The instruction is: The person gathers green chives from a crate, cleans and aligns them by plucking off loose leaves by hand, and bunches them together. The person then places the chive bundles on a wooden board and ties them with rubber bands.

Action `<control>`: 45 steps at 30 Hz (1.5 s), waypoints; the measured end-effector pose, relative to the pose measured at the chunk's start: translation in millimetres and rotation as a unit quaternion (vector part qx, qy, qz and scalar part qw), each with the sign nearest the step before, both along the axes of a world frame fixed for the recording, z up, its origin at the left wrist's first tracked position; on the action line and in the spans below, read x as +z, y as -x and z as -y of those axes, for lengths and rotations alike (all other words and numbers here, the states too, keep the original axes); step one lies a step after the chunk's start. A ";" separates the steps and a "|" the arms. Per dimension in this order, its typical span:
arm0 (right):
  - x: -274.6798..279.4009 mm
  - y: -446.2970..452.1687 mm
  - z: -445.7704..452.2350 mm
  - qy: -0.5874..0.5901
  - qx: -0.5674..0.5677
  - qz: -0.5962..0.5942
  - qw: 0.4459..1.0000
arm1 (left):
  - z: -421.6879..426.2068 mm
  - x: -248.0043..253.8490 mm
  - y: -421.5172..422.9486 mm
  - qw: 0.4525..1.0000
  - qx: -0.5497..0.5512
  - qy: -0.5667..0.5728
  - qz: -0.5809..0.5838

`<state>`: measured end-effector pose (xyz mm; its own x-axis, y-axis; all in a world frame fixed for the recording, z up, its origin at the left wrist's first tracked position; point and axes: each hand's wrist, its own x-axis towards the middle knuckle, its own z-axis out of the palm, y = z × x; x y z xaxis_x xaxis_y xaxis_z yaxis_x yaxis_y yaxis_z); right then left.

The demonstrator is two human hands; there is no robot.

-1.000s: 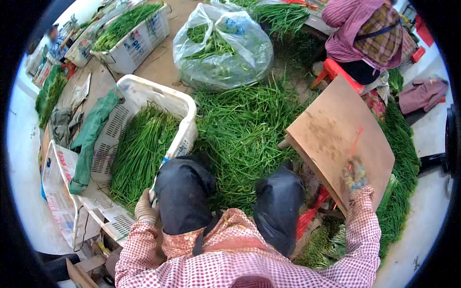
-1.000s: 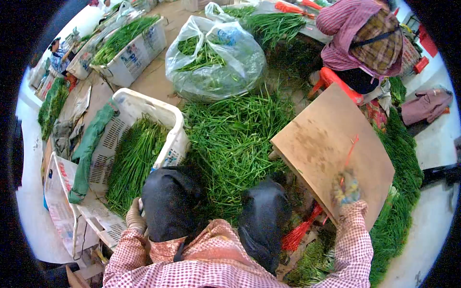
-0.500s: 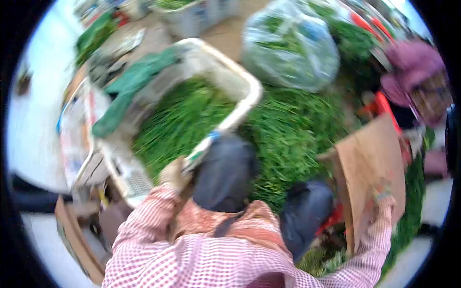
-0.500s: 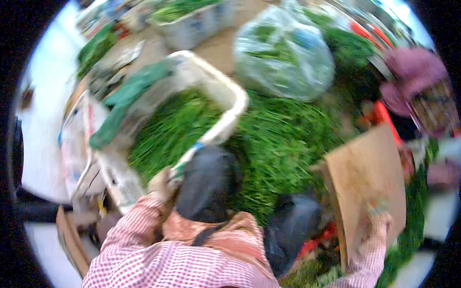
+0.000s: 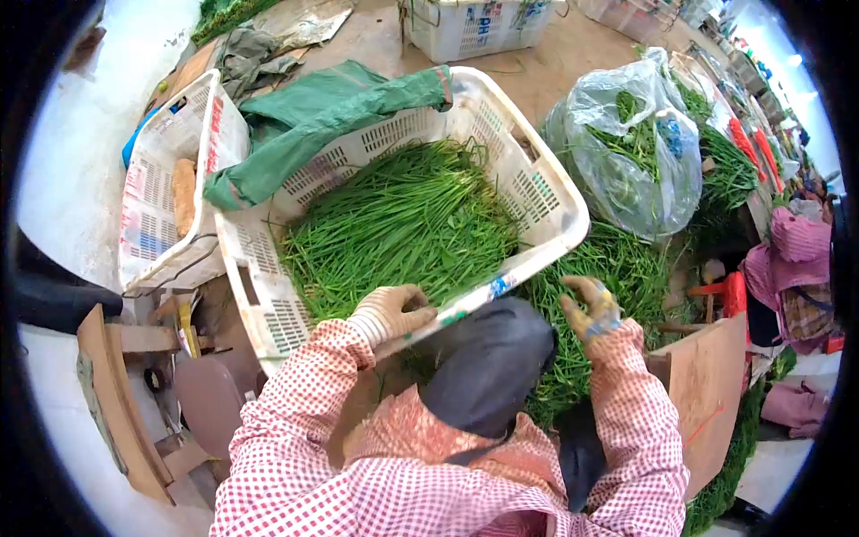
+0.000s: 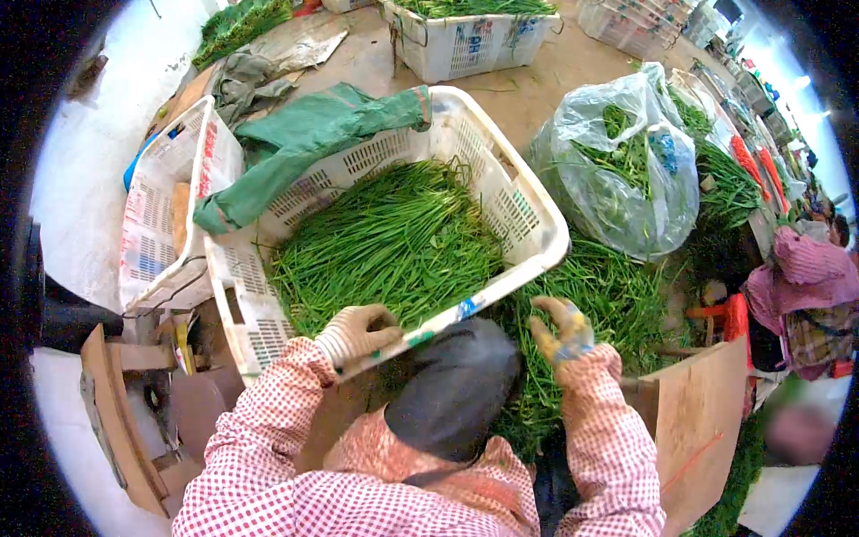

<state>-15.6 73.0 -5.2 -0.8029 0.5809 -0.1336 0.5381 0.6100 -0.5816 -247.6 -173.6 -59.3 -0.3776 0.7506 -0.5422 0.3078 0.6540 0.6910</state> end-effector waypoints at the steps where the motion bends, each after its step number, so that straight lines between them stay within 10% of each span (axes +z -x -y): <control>1: -15.4 23.8 -11.9 -0.043 0.042 -0.037 0.998 | -6.9 -10.1 9.1 0.999 -0.001 -0.005 -0.043; 4: -54.7 83.0 -53.8 -0.139 0.133 -0.141 0.971 | -55.7 -44.2 36.2 0.982 -0.006 -0.060 -0.178; 7: -80.3 105.0 -68.3 -0.187 0.126 -0.005 0.974 | -122.5 -88.9 67.0 0.962 0.004 -0.091 -0.259; 13: -73.4 113.9 -66.4 -0.118 0.093 -0.078 0.986 | -229.4 -169.9 120.7 0.917 0.011 0.108 -0.383; 20: -80.5 115.9 -74.5 -0.109 0.111 -0.129 0.979 | -251.0 -205.2 143.5 0.922 -0.037 0.236 -0.304; 28: -64.1 128.6 -68.6 -0.088 0.123 -0.019 0.988 | -206.5 -189.2 144.5 0.947 0.127 -0.029 -0.293; 36: -126.6 238.8 -65.1 0.198 0.004 0.088 0.976 | -153.5 -164.2 138.4 0.910 0.266 -0.249 -0.200; 39: -175.5 273.5 -40.2 0.317 0.018 -0.081 0.945 | -140.1 -149.1 132.1 0.887 0.261 -0.309 -0.223; 41: -195.1 288.2 -19.7 0.446 0.081 -0.342 0.823 | -140.2 -168.8 131.0 0.878 0.211 -0.362 -0.232; 45: -189.6 285.3 -18.4 0.507 0.003 -0.272 0.818 | -142.3 -157.6 111.0 0.906 0.174 -0.307 -0.233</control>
